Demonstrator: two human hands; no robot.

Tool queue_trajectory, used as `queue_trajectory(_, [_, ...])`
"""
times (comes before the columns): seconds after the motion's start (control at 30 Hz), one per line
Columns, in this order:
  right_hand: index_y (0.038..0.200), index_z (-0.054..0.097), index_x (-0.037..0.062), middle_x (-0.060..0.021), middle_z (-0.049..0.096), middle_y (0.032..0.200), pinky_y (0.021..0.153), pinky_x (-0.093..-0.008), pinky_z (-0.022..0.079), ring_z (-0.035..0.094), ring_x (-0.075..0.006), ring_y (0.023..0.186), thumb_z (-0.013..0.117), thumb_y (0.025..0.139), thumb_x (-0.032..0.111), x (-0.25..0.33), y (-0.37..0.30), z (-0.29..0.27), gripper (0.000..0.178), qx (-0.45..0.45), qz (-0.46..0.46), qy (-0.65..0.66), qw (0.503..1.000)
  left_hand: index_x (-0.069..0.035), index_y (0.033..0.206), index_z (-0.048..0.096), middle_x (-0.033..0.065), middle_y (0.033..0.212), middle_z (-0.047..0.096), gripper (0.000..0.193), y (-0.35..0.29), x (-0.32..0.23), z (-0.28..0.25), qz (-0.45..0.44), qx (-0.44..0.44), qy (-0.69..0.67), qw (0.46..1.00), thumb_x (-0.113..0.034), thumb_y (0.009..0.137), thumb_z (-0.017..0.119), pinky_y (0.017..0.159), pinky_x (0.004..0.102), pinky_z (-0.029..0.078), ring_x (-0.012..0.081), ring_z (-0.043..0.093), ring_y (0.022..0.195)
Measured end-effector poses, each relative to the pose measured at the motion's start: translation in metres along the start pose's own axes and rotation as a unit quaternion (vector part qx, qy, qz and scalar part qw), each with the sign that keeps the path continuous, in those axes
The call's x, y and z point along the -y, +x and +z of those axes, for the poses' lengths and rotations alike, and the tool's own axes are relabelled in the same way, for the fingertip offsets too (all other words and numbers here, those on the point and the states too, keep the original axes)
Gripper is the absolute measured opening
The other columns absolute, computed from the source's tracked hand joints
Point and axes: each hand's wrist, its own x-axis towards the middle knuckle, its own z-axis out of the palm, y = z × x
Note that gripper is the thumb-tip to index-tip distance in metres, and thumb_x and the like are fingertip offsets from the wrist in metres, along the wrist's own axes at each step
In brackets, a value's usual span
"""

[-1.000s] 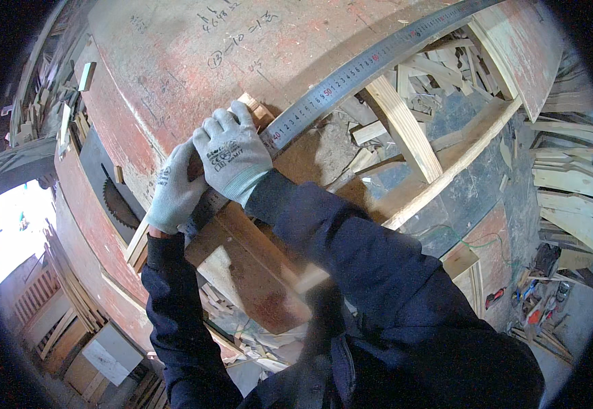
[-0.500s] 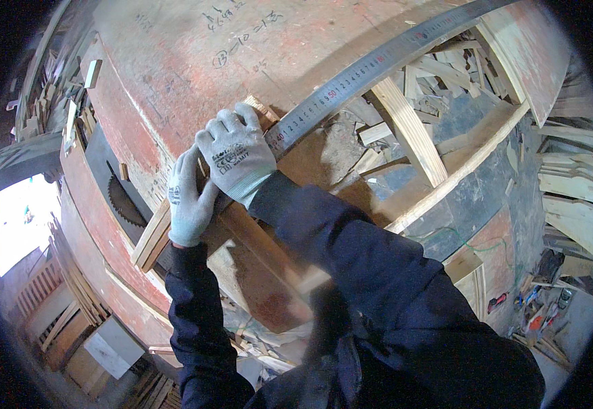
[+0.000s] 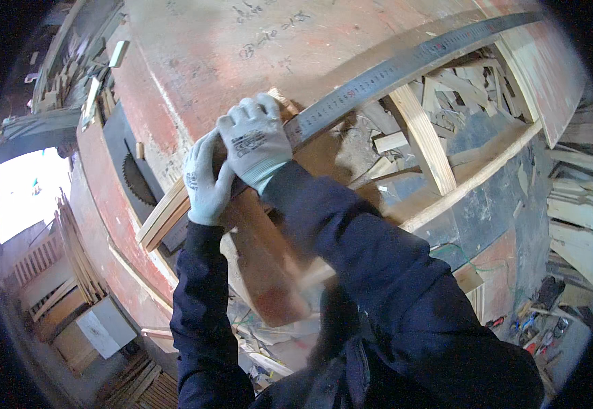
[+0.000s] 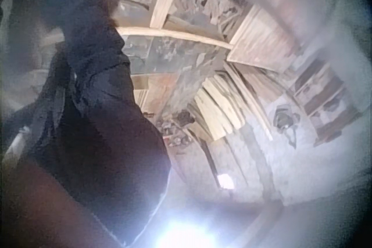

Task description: The person measures a wooden frame with a tape measure, then moves to a table saw to cut and align wooden strips. They repeatedly measure, cut, and fit the strips into the frame, using a pencil to mark positions and a ruler to verify alignment.

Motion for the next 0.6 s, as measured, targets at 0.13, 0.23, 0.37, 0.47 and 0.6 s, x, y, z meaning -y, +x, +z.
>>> queue_trajectory(0.13, [0.102, 0.068, 0.0155, -0.0052, 0.067, 0.102, 0.106, -0.051, 0.036, 0.059, -0.0248, 0.11, 0.062, 0.087, 0.025, 0.003, -0.001, 0.002, 0.018, -0.038, -0.019, -0.054, 0.998, 0.0, 0.14, 0.057, 0.0225, 0.134, 0.06, 0.051, -0.024, 0.003, -0.013, -0.049, -0.091, 0.16, 0.982, -0.024, 0.095, 0.065, 0.111, 0.0504, 0.039, 0.0398, 0.054, 0.124])
queue_trajectory(0.23, [0.104, 0.07, 0.0159, -0.0072, 0.067, 0.102, 0.102, -0.0483, 0.04, 0.062, -0.0262, 0.107, 0.062, 0.087, 0.022, 0.004, -0.001, 0.006, 0.02, -0.021, -0.022, -0.04, 0.999, 0.0, 0.134, 0.057, 0.023, 0.125, 0.061, 0.046, -0.045, 0.002, -0.017, -0.074, -0.116, 0.206, 0.969, -0.023, 0.095, 0.062, 0.108, 0.053, 0.039, 0.0409, 0.055, 0.117])
queue_trajectory(0.37, [0.112, 0.068, 0.0131, -0.0081, 0.068, 0.112, 0.103, -0.0467, 0.041, 0.06, -0.0274, 0.112, 0.061, 0.09, 0.022, -0.002, -0.005, 0.003, 0.025, -0.024, -0.093, -0.044, 0.994, -0.001, 0.123, 0.058, 0.0204, 0.116, 0.061, 0.038, -0.054, 0.006, -0.014, -0.076, -0.147, 0.19, 0.968, -0.026, 0.095, 0.06, 0.105, 0.0531, 0.038, 0.0397, 0.055, 0.114])
queue_trajectory(0.47, [0.122, 0.066, 0.0101, -0.0096, 0.067, 0.122, 0.109, -0.0481, 0.038, 0.058, -0.0287, 0.12, 0.064, 0.093, 0.032, -0.011, -0.01, 0.0, 0.037, -0.006, -0.133, -0.062, 0.989, -0.003, 0.121, 0.059, 0.0177, 0.111, 0.062, 0.036, -0.055, 0.011, -0.01, -0.072, -0.172, 0.179, 0.966, -0.028, 0.095, 0.06, 0.105, 0.051, 0.038, 0.0372, 0.056, 0.111])
queue_trajectory(0.6, [0.131, 0.063, 0.0074, -0.012, 0.064, 0.133, 0.117, -0.0498, 0.034, 0.055, -0.0313, 0.13, 0.064, 0.095, 0.039, -0.013, -0.015, 0.007, 0.048, 0.01, -0.163, -0.115, 0.98, -0.004, 0.119, 0.061, 0.0174, 0.107, 0.063, 0.035, -0.058, 0.013, -0.009, -0.07, -0.2, 0.175, 0.962, -0.03, 0.096, 0.059, 0.104, 0.0516, 0.039, 0.0367, 0.058, 0.106])
